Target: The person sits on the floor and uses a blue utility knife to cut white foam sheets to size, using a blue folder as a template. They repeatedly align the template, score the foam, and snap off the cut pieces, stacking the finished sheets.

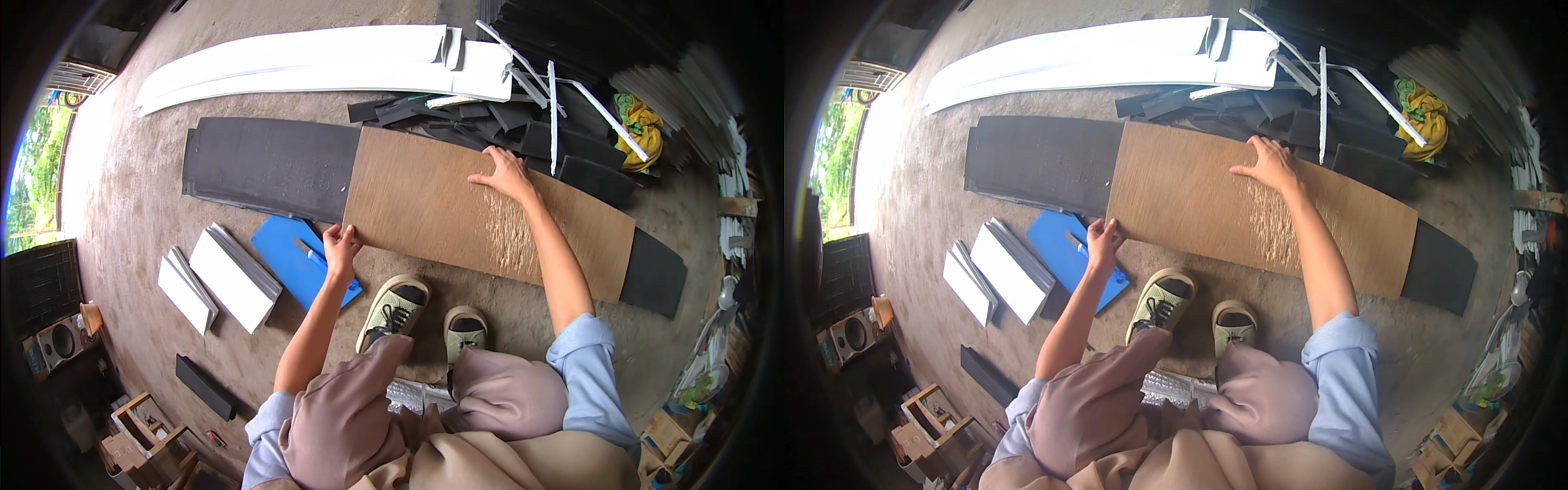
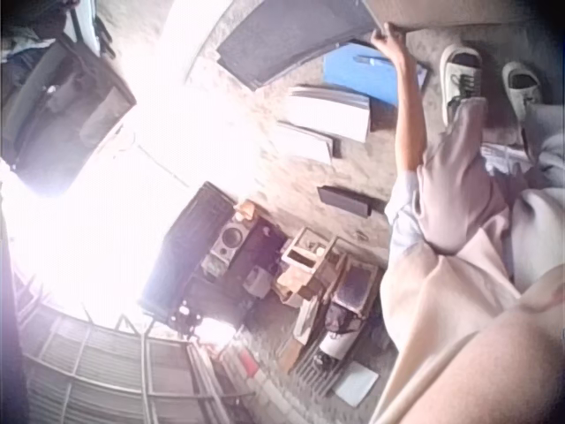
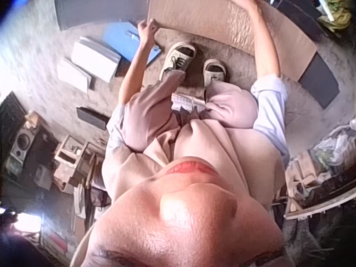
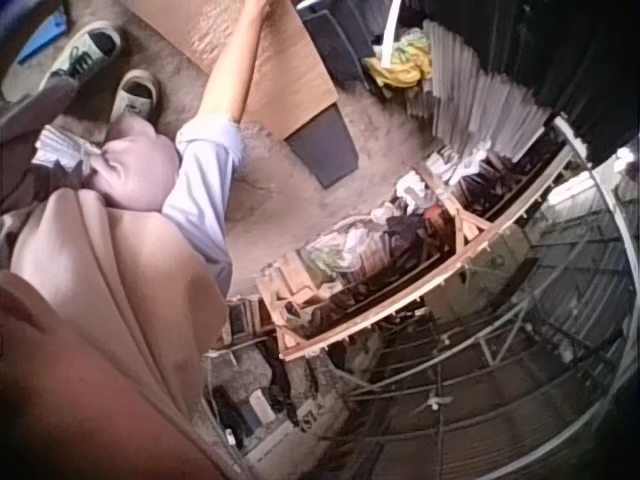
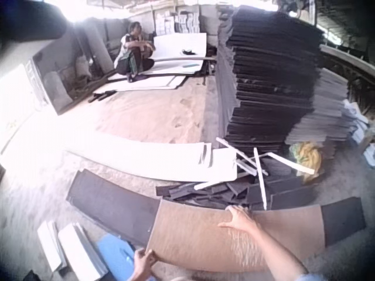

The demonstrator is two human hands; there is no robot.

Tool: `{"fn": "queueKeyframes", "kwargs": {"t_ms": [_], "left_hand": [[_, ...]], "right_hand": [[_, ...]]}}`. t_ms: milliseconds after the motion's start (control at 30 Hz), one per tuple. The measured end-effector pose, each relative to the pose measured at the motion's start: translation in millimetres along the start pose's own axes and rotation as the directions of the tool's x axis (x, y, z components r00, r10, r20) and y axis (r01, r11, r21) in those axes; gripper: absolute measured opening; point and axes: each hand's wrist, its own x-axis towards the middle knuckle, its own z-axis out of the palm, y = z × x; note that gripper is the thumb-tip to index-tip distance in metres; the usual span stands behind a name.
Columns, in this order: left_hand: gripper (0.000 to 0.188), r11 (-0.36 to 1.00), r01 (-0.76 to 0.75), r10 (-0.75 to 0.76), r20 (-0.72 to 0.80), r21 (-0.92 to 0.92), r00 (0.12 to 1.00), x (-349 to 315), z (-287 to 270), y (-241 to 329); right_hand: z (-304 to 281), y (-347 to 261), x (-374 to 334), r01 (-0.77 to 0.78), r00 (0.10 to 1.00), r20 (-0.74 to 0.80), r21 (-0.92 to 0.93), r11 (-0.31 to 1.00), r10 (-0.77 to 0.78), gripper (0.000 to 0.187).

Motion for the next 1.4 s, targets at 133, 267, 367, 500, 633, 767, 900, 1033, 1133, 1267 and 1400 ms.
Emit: {"fn": "queueKeyframes", "kwargs": {"t_ms": [133,267,367,500,633,767,900,1033,1133,1267,1400], "left_hand": [[0.043,1.0,0.001,-0.001,0.018,0.017,1.0,1,-8,-6],[0.04,0.998,-0.027,0.025,0.034,0.054,0.999,2,-7,-5],[0.039,0.996,-0.063,0.061,0.033,0.06,0.998,6,-6,-3],[0.056,0.989,0.063,-0.058,-0.043,0.133,0.997,16,4,4],[0.073,0.982,0.178,-0.183,-0.081,-0.063,0.98,12,13,7],[0.075,0.984,0.174,-0.177,-0.062,-0.046,0.982,9,11,5],[0.077,0.994,0.105,-0.105,-0.004,0.006,0.994,0,5,1],[0.069,0.983,-0.008,0.025,-0.09,0.184,0.996,-10,13,5],[0.058,0.97,-0.112,0.138,-0.107,0.216,0.985,-12,5,0],[0.043,0.936,-0.19,0.192,0.023,0.295,0.981,-8,-6,7],[0.039,0.931,-0.234,0.243,0.001,0.281,0.97,-3,-15,27]], "right_hand": [[2,-4,-3,-0.025,0.999,0.027,0.005,1.0,0.024,0.081],[2,-2,1,-0.024,0.998,0.066,0.038,0.999,0.022,0.082],[6,-1,2,-0.026,0.999,0.023,0.044,0.999,0.025,0.08],[-3,-2,7,-0.031,0.998,0.063,0.047,0.998,0.028,0.08],[-4,-5,5,-0.044,0.994,0.107,0.101,0.994,0.033,0.08],[-7,-6,3,-0.002,0.995,0.103,0.108,0.994,-0.009,0.079],[-3,-3,2,-0.013,0.986,0.167,0.125,0.992,-0.008,0.078],[6,-2,-2,0.0,0.997,0.073,0.043,0.999,-0.003,0.078],[11,-7,-9,0.039,0.999,-0.017,-0.026,0.999,-0.04,0.077],[21,-1,-12,0.128,0.981,-0.147,0.021,0.992,-0.123,0.073],[23,-16,6,0.169,0.976,-0.158,0.103,0.98,-0.152,0.072]]}}
